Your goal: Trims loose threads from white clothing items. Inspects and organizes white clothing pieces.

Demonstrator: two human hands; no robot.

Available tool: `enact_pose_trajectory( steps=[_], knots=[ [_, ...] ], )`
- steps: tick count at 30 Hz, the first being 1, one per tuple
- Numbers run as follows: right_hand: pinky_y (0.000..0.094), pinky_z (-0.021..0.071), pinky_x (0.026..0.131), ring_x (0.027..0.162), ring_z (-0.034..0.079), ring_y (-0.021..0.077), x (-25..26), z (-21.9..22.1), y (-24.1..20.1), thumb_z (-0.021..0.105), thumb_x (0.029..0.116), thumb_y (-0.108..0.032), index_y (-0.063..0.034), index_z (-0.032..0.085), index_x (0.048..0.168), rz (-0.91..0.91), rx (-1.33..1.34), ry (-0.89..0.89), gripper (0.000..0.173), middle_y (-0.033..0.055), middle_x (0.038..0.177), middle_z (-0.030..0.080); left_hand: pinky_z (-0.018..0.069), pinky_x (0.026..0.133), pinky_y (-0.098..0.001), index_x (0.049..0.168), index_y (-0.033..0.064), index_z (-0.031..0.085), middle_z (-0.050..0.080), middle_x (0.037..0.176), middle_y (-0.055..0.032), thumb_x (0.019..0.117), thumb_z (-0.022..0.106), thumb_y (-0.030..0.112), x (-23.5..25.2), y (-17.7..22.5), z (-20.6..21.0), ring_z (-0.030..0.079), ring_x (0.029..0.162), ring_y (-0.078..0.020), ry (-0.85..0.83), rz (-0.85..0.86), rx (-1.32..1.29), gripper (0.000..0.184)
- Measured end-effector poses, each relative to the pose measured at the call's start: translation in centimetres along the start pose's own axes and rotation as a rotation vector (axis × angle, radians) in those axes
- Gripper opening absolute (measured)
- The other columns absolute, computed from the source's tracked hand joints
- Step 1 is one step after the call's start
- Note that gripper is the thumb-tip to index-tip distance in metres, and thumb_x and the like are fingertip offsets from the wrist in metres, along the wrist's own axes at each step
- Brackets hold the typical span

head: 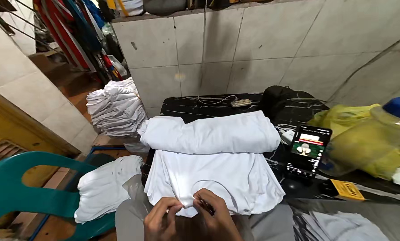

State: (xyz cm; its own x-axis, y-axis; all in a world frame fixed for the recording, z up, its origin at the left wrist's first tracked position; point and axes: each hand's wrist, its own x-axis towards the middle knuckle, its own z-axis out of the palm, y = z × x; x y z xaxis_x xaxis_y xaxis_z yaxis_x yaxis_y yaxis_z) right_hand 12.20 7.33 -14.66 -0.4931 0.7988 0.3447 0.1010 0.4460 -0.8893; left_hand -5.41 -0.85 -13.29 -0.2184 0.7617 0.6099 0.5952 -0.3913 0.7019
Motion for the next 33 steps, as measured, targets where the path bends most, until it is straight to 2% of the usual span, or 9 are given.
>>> enact_pose_trajectory(
  steps=[4, 6, 8, 12, 18, 21, 26, 30, 33],
  knots=[
    [0.0303, 0.0586, 0.069, 0.080, 0.067, 0.0123, -0.4, 0.1, -0.7, 0.069, 0.0926, -0.017, -0.0072, 0.074, 0.102, 0.031, -0.216, 0.094, 0.015, 0.0056, 0.095, 0.069, 0.0635, 0.078, -0.0262, 0.100, 0.0127, 0.070, 0.072, 0.098, 0.0003, 0.0983, 0.067, 0.015, -0.6, -0.8, -0.4, 0.072, 0.089, -0.0098, -0.010, -0.050, -0.166, 0.004],
    [0.0299, 0.0572, 0.058, 0.073, 0.066, 0.0112, -0.5, -0.1, -1.8, 0.074, 0.0925, -0.033, -0.0098, 0.075, 0.111, 0.014, -0.359, 0.159, 0.029, 0.0054, 0.096, 0.069, 0.0623, 0.079, -0.0253, 0.100, 0.0144, 0.070, 0.071, 0.101, 0.0002, 0.0986, 0.068, 0.018, -0.5, -1.0, -0.5, 0.071, 0.091, -0.0103, 0.030, -0.076, -0.170, 0.005],
    [0.0288, 0.0534, 0.052, 0.067, 0.063, 0.0111, -0.6, -0.2, -2.8, 0.073, 0.0931, -0.044, -0.0098, 0.075, 0.112, -0.024, -0.447, 0.177, 0.039, 0.0058, 0.092, 0.068, 0.0611, 0.077, -0.0239, 0.098, 0.0142, 0.071, 0.070, 0.102, -0.0005, 0.0979, 0.069, 0.020, -0.5, -1.3, -0.6, 0.069, 0.092, -0.0102, 0.074, -0.106, -0.152, 0.007],
    [0.0378, 0.0573, 0.052, 0.064, 0.070, 0.0199, -1.1, 0.0, -4.5, 0.066, 0.0985, -0.037, -0.0055, 0.073, 0.102, -0.069, -0.572, 0.023, 0.033, 0.0081, 0.081, 0.071, 0.0605, 0.074, -0.0213, 0.096, 0.0127, 0.071, 0.069, 0.102, -0.0009, 0.0962, 0.070, 0.018, -0.3, -1.5, -0.5, 0.068, 0.090, -0.0084, 0.103, -0.116, -0.145, 0.006],
    [0.0388, 0.0532, 0.044, 0.054, 0.066, 0.0220, -1.3, 1.6, -4.8, 0.056, 0.1036, -0.037, -0.0072, 0.073, 0.100, -0.043, -0.708, -0.046, 0.035, 0.0070, 0.072, 0.068, 0.0608, 0.075, -0.0220, 0.094, 0.0121, 0.071, 0.067, 0.100, -0.0009, 0.0960, 0.070, 0.018, 0.1, -1.0, 0.1, 0.068, 0.089, -0.0092, 0.112, -0.112, -0.164, 0.006],
    [0.0374, 0.0518, 0.043, 0.052, 0.065, 0.0205, -1.3, 1.5, -4.9, 0.055, 0.1043, -0.035, -0.0079, 0.073, 0.095, -0.031, -0.730, 0.034, 0.034, 0.0059, 0.069, 0.066, 0.0601, 0.075, -0.0222, 0.094, 0.0120, 0.070, 0.067, 0.100, -0.0009, 0.0954, 0.069, 0.016, 0.3, -0.8, 0.0, 0.067, 0.089, -0.0095, 0.114, -0.114, -0.165, 0.004],
    [0.0379, 0.0534, 0.045, 0.055, 0.066, 0.0203, -0.6, 1.7, -5.1, 0.062, 0.0994, -0.037, -0.0042, 0.071, 0.097, -0.046, -0.696, 0.117, 0.034, 0.0065, 0.072, 0.068, 0.0600, 0.076, -0.0216, 0.092, 0.0136, 0.070, 0.065, 0.100, 0.0005, 0.0957, 0.071, 0.022, 0.6, -0.7, 0.2, 0.066, 0.089, -0.0076, 0.105, -0.101, -0.149, 0.009],
    [0.0356, 0.0503, 0.042, 0.052, 0.064, 0.0181, 0.5, 2.6, -4.4, 0.055, 0.1028, -0.033, -0.0074, 0.072, 0.092, -0.058, -0.710, 0.265, 0.033, 0.0035, 0.067, 0.065, 0.0574, 0.076, -0.0172, 0.094, 0.0159, 0.068, 0.062, 0.101, 0.0025, 0.0974, 0.068, 0.025, 0.2, -0.2, 0.9, 0.063, 0.088, -0.0033, 0.119, -0.050, -0.107, 0.010],
    [0.0354, 0.0508, 0.044, 0.053, 0.063, 0.0159, 0.8, 1.7, -4.1, 0.055, 0.1033, -0.035, -0.0070, 0.074, 0.095, -0.016, -0.626, 0.334, 0.035, 0.0025, 0.067, 0.066, 0.0559, 0.087, -0.0192, 0.096, 0.0121, 0.069, 0.065, 0.101, -0.0013, 0.0996, 0.066, 0.019, -1.7, 0.8, 1.5, 0.064, 0.096, -0.0050, -0.035, -0.032, -0.017, 0.009]
  ],
)
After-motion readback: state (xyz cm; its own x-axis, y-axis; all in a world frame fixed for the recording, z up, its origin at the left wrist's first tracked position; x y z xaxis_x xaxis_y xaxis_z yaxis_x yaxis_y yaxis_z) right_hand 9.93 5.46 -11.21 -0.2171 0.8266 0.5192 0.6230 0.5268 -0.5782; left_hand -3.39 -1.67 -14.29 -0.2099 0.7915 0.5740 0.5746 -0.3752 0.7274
